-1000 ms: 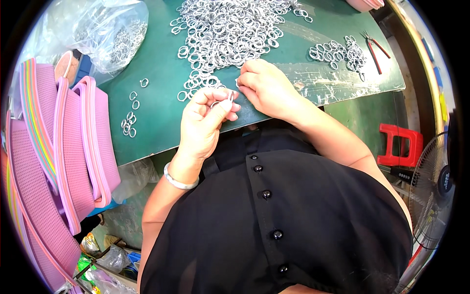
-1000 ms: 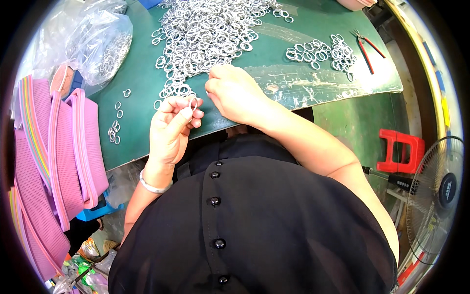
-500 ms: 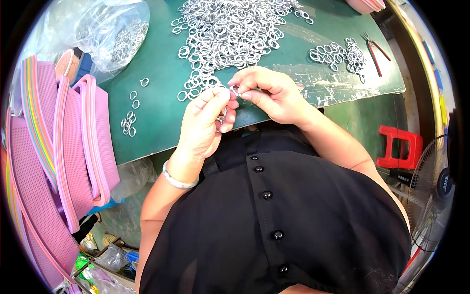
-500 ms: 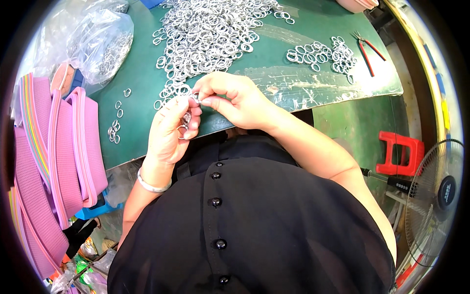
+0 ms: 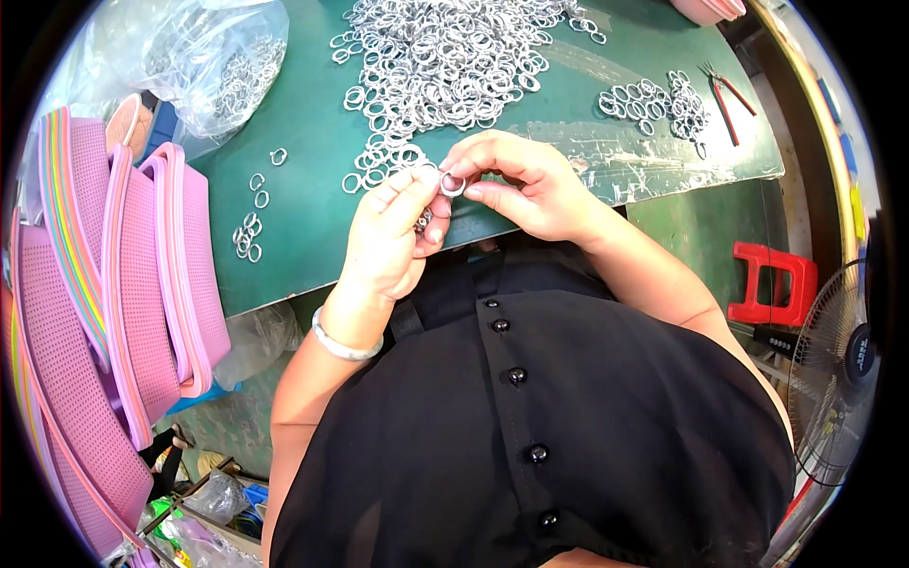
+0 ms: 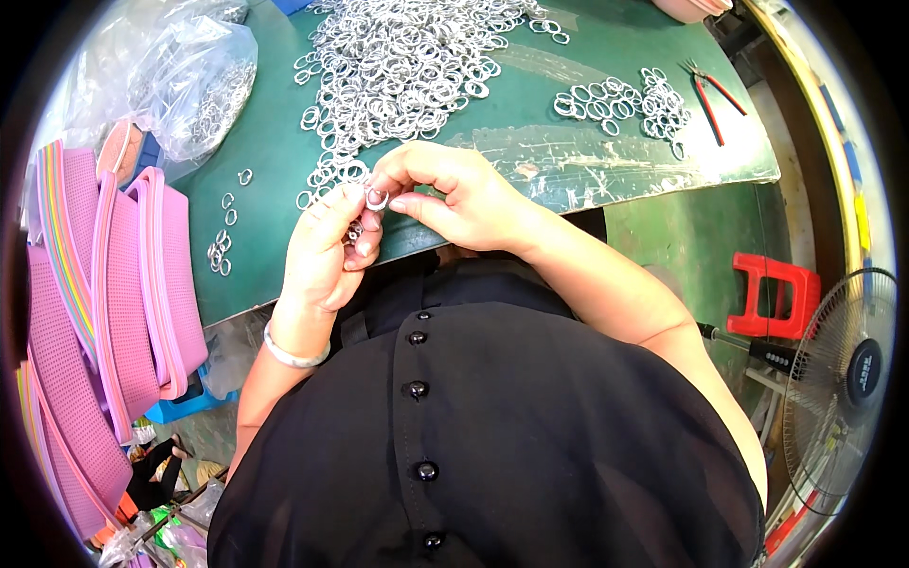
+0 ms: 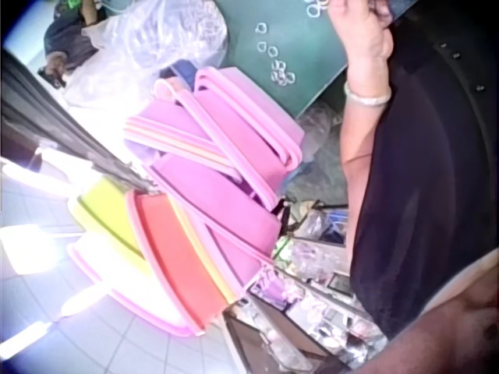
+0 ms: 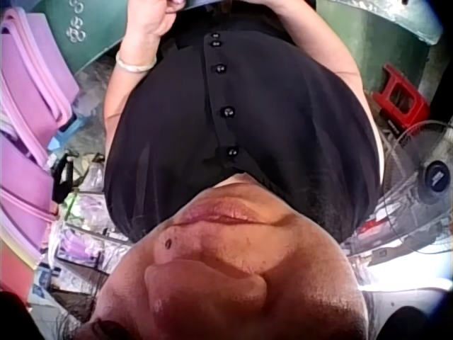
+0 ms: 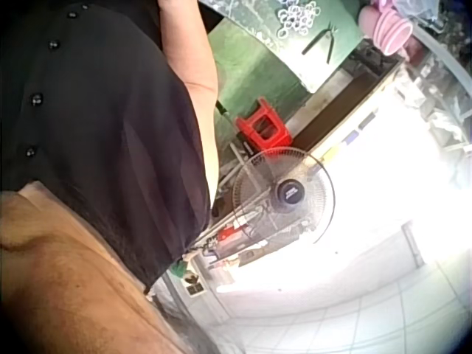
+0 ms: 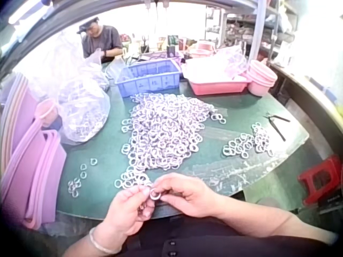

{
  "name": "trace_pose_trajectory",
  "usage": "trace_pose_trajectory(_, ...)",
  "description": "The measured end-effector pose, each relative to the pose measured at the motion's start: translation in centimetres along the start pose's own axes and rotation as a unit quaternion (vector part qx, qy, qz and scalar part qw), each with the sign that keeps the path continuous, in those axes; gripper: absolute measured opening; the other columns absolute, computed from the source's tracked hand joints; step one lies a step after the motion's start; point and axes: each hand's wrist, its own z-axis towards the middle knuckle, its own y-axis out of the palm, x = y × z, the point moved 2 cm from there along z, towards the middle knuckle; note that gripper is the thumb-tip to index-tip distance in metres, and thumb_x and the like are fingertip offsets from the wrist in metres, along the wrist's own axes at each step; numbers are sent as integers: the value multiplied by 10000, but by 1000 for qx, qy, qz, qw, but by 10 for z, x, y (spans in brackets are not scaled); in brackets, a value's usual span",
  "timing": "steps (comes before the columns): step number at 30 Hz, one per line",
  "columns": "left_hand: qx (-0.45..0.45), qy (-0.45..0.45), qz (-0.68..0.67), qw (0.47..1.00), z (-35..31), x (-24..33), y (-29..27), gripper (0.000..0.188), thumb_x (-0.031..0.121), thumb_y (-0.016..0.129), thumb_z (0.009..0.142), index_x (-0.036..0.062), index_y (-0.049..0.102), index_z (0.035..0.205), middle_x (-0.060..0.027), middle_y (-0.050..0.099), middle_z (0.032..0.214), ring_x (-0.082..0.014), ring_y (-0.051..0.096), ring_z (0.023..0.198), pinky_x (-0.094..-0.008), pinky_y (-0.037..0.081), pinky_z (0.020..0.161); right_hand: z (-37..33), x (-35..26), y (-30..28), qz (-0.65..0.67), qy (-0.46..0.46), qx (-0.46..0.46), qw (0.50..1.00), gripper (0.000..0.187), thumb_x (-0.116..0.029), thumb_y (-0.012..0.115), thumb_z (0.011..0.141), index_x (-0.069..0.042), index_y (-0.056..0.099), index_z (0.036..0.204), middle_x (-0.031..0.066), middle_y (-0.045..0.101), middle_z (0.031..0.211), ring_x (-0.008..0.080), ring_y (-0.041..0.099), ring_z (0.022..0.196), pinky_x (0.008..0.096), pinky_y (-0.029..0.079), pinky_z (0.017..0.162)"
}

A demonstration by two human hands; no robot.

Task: The person joins small metal rings together by hand, picking them up from a pile and linking them one by one.

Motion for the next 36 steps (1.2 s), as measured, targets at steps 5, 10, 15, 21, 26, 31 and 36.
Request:
trace_pose_trajectory(5,-4,-37,-43,998,0,-3,-2,206,211,468,890,31,531,810,-27,505,678,-70,406,489,-158,294,382,-1,3,-1,8,11,-13,1000,129,45,559,771,-2,572,891,92,597,889,193,572,865,282,453,757)
trace_pose_trajectory(10,-2,-68,-58,996,-1,-3,0,187,191,496,881,27,547,804,-14,503,645,-68,418,481,-159,297,386,-2,4,-1,29,17,-12,999,80,31,546,789,6,557,865,90,589,878,183,571,842,276,453,739)
trace_pose_trajectory(15,17,-7,0,1000,-3,-2,2,158,179,520,868,38,556,806,-1,507,636,-58,425,480,-159,308,395,-4,7,-3,54,30,-15,998,39,11,520,818,12,543,849,99,568,893,162,562,827,269,456,729)
trace_pose_trajectory(21,14,49,60,997,-8,6,9,116,145,533,857,48,584,819,23,506,626,-33,422,485,-149,311,418,-7,8,-3,180,92,-12,979,79,-27,462,870,11,529,885,95,546,940,125,540,819,243,455,731)
trace_pose_trajectory(26,-13,47,84,995,-9,8,12,139,131,513,860,10,581,849,-5,522,648,-43,424,485,-149,279,406,-5,10,-2,203,109,-22,973,77,-26,456,873,11,522,889,75,538,922,111,532,801,242,449,723)
trace_pose_trajectory(31,-15,103,209,972,-4,6,9,146,143,516,862,15,583,837,4,524,640,-32,421,486,-148,275,400,-7,6,-2,151,138,-34,978,79,-42,472,868,8,531,886,52,540,912,94,519,776,230,439,704)
trace_pose_trajectory(36,3,53,119,992,0,7,3,152,152,513,862,16,569,827,-4,513,639,-46,413,481,-155,279,390,-5,5,-3,129,170,-32,976,108,-73,497,863,8,555,906,42,550,896,83,517,756,222,435,685)
